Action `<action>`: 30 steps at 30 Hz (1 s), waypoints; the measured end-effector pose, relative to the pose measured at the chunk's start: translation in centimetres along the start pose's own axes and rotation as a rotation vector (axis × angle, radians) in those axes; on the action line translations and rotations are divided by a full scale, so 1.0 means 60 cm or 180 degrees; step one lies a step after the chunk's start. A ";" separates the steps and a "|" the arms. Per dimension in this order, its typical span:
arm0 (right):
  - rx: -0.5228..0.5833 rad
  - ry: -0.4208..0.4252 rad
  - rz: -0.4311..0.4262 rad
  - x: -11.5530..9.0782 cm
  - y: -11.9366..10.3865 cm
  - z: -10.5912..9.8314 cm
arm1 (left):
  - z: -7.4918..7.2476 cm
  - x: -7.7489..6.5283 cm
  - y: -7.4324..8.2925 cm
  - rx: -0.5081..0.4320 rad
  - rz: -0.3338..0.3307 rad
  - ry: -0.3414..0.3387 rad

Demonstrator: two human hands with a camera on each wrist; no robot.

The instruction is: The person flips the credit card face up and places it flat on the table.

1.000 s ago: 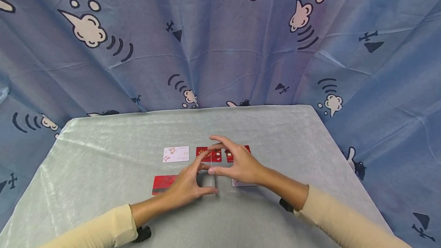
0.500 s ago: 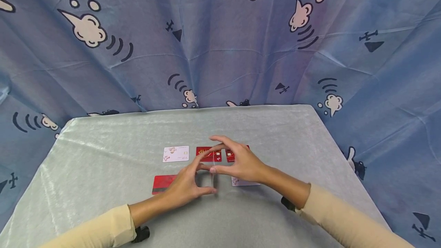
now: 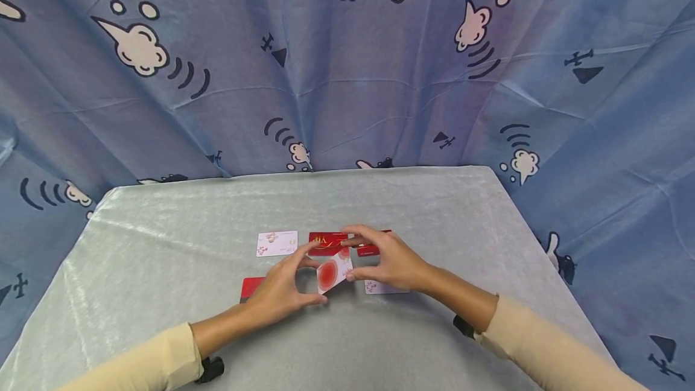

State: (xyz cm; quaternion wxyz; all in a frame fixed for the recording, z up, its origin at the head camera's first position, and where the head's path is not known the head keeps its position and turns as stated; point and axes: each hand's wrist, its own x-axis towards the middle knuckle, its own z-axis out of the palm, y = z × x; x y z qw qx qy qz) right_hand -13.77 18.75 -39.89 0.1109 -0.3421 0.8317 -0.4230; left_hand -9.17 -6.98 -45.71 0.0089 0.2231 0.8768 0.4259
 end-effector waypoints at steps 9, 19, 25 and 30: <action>-0.0140 -0.0061 -0.0030 -0.006 0.022 0.007 | -0.015 -0.002 -0.008 0.0035 -0.0035 0.0039; -0.0495 -0.0074 -0.0138 -0.011 0.038 0.028 | -0.022 -0.010 -0.017 0.0139 0.0041 0.0141; -0.0567 -0.0050 -0.0064 -0.015 0.045 0.045 | -0.021 -0.013 -0.024 0.0269 0.0036 0.0098; -0.0788 -0.0054 0.0045 -0.019 0.049 0.058 | -0.019 -0.014 -0.028 0.0376 0.0047 0.0059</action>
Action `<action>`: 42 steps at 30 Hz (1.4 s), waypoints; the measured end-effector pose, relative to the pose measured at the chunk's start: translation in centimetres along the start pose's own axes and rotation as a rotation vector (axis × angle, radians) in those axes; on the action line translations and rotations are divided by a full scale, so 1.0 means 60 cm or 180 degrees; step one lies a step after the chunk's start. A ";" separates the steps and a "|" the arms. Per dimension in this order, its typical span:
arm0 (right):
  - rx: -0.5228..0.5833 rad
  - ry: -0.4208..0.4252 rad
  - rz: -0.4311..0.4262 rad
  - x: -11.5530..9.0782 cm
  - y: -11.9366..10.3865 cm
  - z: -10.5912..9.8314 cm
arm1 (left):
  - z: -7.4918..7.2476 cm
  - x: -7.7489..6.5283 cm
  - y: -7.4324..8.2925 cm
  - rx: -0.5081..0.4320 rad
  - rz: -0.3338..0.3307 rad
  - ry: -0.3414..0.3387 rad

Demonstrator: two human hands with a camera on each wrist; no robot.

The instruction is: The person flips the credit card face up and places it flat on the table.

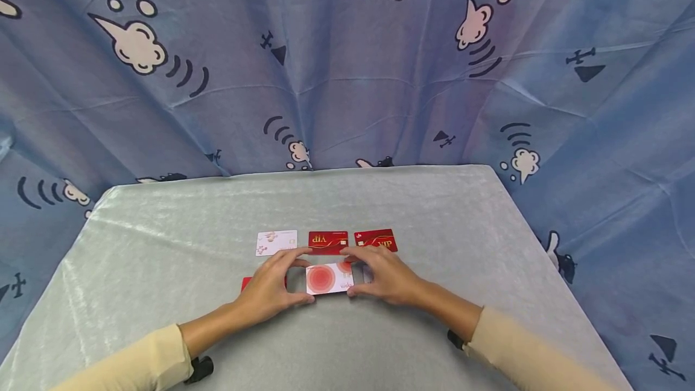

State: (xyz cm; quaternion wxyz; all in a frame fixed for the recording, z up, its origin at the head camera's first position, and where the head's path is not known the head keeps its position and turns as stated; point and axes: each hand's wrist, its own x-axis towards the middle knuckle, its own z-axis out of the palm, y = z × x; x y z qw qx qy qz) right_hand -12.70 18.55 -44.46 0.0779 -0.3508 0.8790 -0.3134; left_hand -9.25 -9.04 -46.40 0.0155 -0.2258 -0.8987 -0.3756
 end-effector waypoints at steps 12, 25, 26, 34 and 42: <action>-0.0138 -0.0130 0.0220 0.005 -0.004 0.013 | 0.010 0.000 -0.009 0.0173 -0.0093 -0.0127; -0.0307 -0.0150 0.0182 0.005 0.002 0.021 | 0.012 0.002 -0.012 0.0338 -0.0022 -0.0219; -0.0298 -0.0145 0.0179 0.005 0.003 0.022 | 0.012 0.001 -0.013 0.0334 -0.0022 -0.0220; -0.0227 -0.0097 0.0142 0.004 0.008 0.025 | 0.013 0.001 -0.016 0.0324 0.0018 -0.0198; -0.0208 -0.0050 0.0032 0.005 0.012 0.027 | 0.013 0.001 -0.017 0.0325 0.0064 -0.0149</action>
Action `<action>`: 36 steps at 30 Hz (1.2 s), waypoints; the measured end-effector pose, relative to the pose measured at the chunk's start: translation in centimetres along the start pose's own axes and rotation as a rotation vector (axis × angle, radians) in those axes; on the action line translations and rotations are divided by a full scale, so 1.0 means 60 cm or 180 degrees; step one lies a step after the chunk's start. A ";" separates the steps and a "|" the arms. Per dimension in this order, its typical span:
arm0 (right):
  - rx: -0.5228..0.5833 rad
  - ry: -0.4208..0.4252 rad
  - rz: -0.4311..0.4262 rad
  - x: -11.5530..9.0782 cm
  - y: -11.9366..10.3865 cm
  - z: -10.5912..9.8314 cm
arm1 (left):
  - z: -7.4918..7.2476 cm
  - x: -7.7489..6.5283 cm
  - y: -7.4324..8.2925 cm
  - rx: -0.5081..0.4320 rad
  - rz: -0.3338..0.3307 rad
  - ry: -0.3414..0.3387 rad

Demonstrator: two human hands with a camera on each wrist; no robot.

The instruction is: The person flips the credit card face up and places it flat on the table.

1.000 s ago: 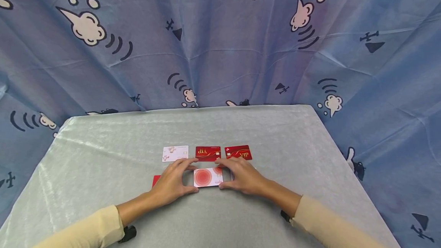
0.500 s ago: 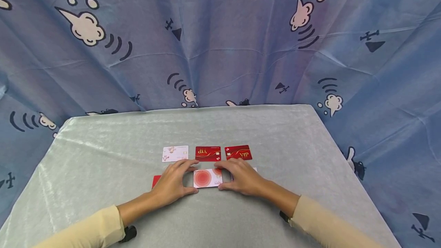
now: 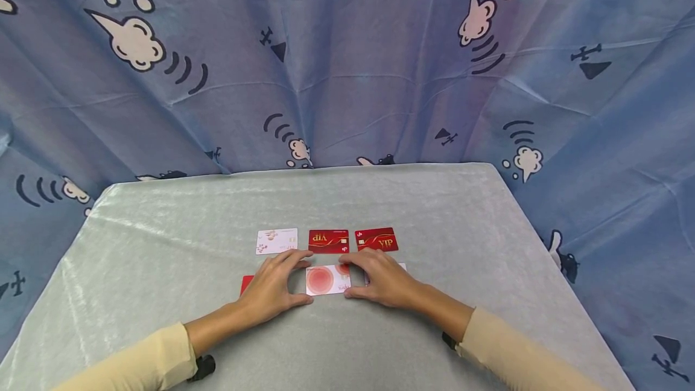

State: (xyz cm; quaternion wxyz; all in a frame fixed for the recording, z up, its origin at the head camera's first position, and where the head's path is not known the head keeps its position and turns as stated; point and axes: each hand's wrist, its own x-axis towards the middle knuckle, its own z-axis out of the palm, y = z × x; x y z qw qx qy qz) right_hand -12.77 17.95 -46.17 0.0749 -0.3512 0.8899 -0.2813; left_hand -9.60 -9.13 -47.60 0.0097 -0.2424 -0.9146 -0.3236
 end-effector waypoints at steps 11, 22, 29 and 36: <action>-0.0080 -0.0027 -0.0014 0.016 -0.017 -0.006 | -0.018 -0.004 -0.009 -0.0253 0.0020 0.0064; 0.0030 -0.0131 -0.0166 0.057 -0.054 0.010 | -0.057 -0.035 -0.044 -0.0393 -0.0137 -0.0020; 0.0056 -0.0253 -0.0157 0.077 -0.082 0.027 | -0.083 -0.063 -0.075 -0.0259 -0.0102 0.0036; 0.0072 -0.0321 -0.0239 0.094 -0.106 0.045 | -0.102 -0.084 -0.096 -0.0036 -0.0019 0.0019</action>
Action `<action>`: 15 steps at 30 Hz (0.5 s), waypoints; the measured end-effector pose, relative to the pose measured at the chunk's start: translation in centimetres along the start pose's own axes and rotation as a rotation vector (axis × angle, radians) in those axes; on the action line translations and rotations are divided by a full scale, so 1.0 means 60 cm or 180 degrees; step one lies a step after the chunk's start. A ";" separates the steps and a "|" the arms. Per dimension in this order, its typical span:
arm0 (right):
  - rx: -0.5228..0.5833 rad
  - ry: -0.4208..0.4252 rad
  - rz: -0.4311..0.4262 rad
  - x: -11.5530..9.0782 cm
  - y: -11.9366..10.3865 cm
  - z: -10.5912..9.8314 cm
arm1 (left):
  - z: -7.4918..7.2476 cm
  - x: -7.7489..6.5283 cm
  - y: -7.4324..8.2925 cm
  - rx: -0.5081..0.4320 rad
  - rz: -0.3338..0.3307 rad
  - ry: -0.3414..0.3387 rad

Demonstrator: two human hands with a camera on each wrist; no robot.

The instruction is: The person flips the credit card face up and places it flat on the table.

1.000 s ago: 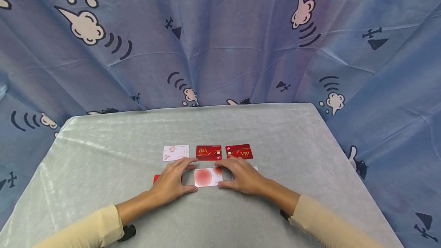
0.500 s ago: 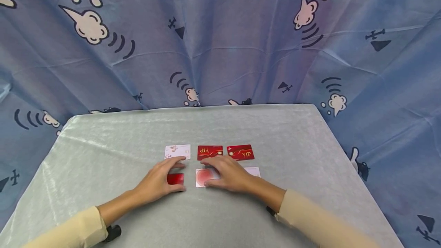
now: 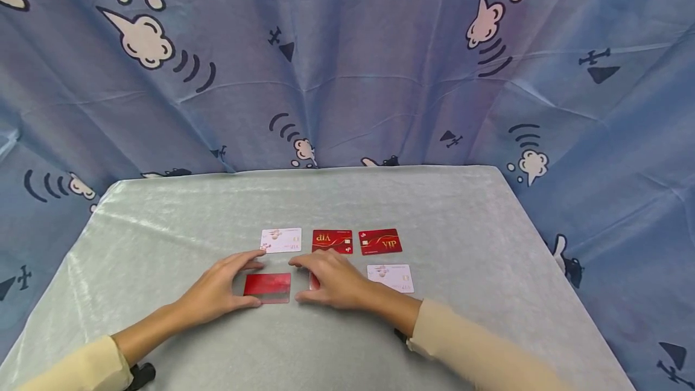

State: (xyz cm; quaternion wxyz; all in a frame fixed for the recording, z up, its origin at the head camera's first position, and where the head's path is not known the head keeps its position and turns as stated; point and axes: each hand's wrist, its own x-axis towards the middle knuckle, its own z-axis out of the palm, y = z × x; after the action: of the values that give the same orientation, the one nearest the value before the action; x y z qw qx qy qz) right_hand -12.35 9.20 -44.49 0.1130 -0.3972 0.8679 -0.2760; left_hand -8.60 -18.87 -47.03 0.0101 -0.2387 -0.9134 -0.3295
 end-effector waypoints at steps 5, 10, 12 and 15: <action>-0.0058 -0.0010 -0.0060 0.009 -0.010 0.012 | -0.007 -0.006 -0.009 0.0064 0.0068 -0.0051; -0.0190 -0.0001 -0.0098 0.017 -0.018 0.025 | -0.012 -0.008 -0.011 0.0157 0.0110 -0.0184; -0.0221 -0.0012 -0.0101 0.020 -0.021 0.029 | -0.014 -0.009 -0.011 0.0155 0.0094 -0.0185; -0.0261 -0.0010 -0.0067 0.022 -0.022 0.034 | -0.016 -0.011 -0.013 0.0145 0.0080 -0.0147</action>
State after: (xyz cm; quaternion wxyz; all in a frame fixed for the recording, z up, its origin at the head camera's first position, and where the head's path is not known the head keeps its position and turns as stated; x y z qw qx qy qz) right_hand -11.55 6.69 -45.35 0.0951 -0.4110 0.8741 -0.2407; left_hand -8.50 -20.23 -46.86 -0.0015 -0.2574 -0.9176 -0.3028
